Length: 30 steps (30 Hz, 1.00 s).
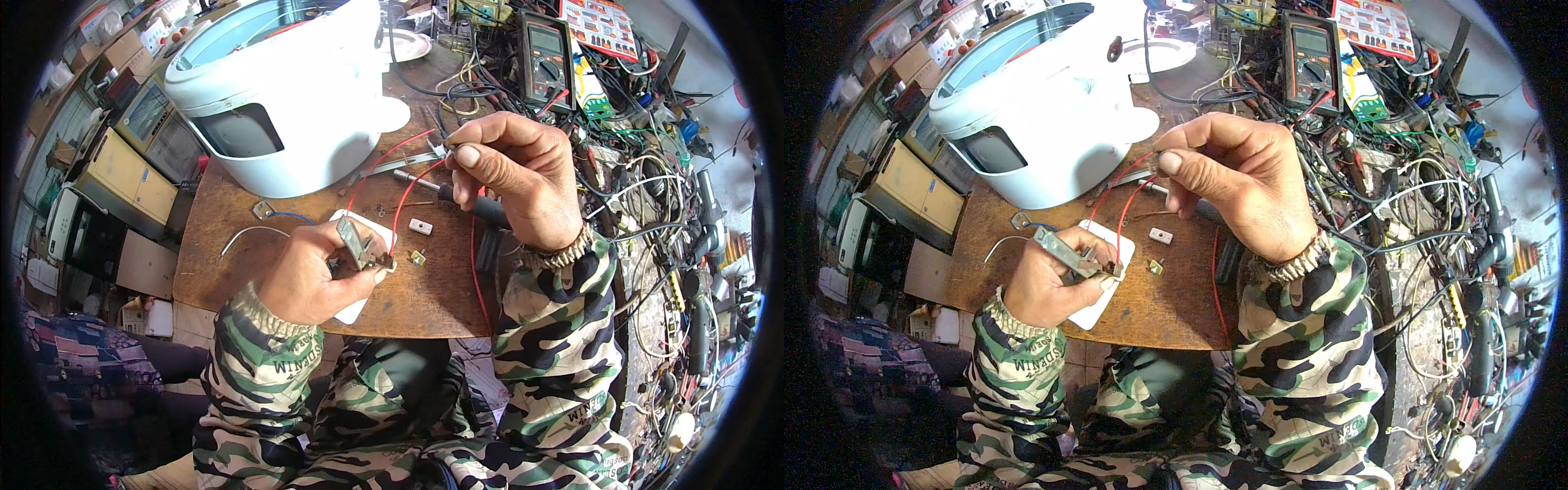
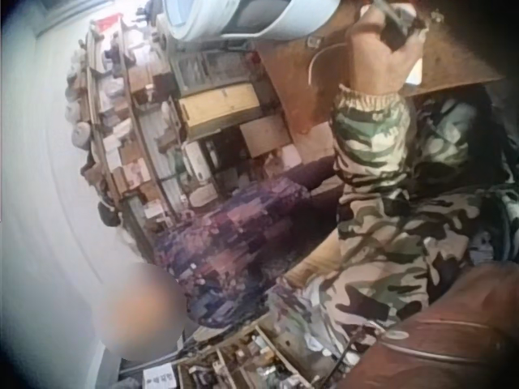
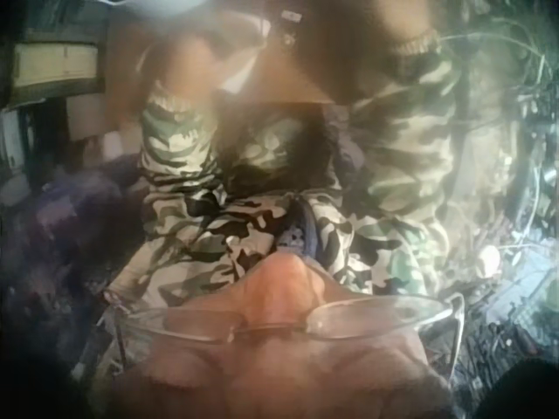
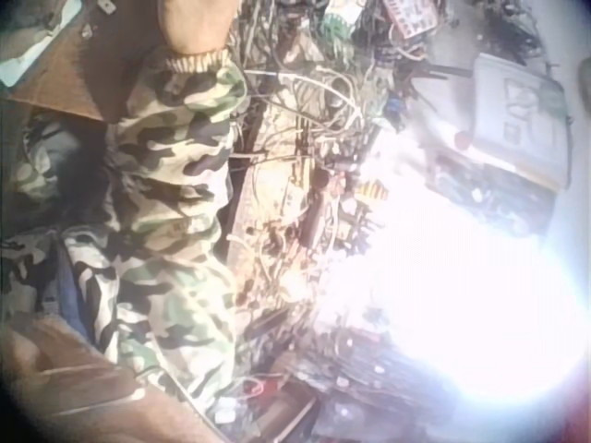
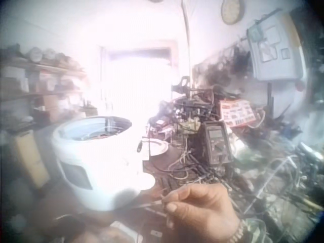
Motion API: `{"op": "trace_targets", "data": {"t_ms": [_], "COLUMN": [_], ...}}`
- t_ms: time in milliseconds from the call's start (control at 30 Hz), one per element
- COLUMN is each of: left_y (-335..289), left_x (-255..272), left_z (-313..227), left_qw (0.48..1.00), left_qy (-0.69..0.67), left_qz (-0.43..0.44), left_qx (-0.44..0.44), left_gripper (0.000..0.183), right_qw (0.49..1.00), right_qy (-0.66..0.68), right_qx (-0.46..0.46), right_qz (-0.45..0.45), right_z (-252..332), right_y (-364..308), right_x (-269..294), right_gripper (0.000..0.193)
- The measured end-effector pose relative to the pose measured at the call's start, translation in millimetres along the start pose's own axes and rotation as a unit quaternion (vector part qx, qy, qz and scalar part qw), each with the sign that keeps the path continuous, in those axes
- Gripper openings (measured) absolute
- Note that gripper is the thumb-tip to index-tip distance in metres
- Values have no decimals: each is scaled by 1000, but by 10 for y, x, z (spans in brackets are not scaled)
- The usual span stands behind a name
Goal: The person solders wires to a small electronic component using a soldering iron and solder wire. They repeatedly heat the connection points and apply solder to secure the wires in place.
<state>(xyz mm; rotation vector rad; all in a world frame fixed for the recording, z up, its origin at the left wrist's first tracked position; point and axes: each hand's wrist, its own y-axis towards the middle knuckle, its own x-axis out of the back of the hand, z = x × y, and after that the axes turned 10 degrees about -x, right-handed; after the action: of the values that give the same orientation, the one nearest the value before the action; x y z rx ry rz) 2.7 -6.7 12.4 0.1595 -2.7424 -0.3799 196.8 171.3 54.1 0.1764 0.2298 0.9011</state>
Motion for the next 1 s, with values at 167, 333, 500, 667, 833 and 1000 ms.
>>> {"op": "trace_targets", "data": {"t_ms": [167,333,500,667,833,1000], "left_y": [24,9,35,44,35,29], "left_x": [-2,10,-10,-12,-5,-12], "left_z": [27,5,36,67,55,55], "left_qw": [1000,1000,999,999,1000,999], "left_qy": [-6,10,0,-11,-3,13], "left_qz": [-1,3,5,1,3,-4], "left_qx": [-27,-23,-34,-43,-26,-51], "left_gripper": [24,25,25,22,18,18], "right_qw": [994,992,981,927,922,920], "right_qy": [-32,-9,-29,-75,-2,62], "right_qx": [-58,-64,-113,-265,-316,-335], "right_qz": [84,111,155,252,224,194], "right_z": [-1,-10,79,-85,-245,-259], "right_y": [-15,-2,-22,-114,-163,-178], "right_x": [43,19,-40,-113,-114,-124], "right_gripper": [11,12,10,12,14,18]}}
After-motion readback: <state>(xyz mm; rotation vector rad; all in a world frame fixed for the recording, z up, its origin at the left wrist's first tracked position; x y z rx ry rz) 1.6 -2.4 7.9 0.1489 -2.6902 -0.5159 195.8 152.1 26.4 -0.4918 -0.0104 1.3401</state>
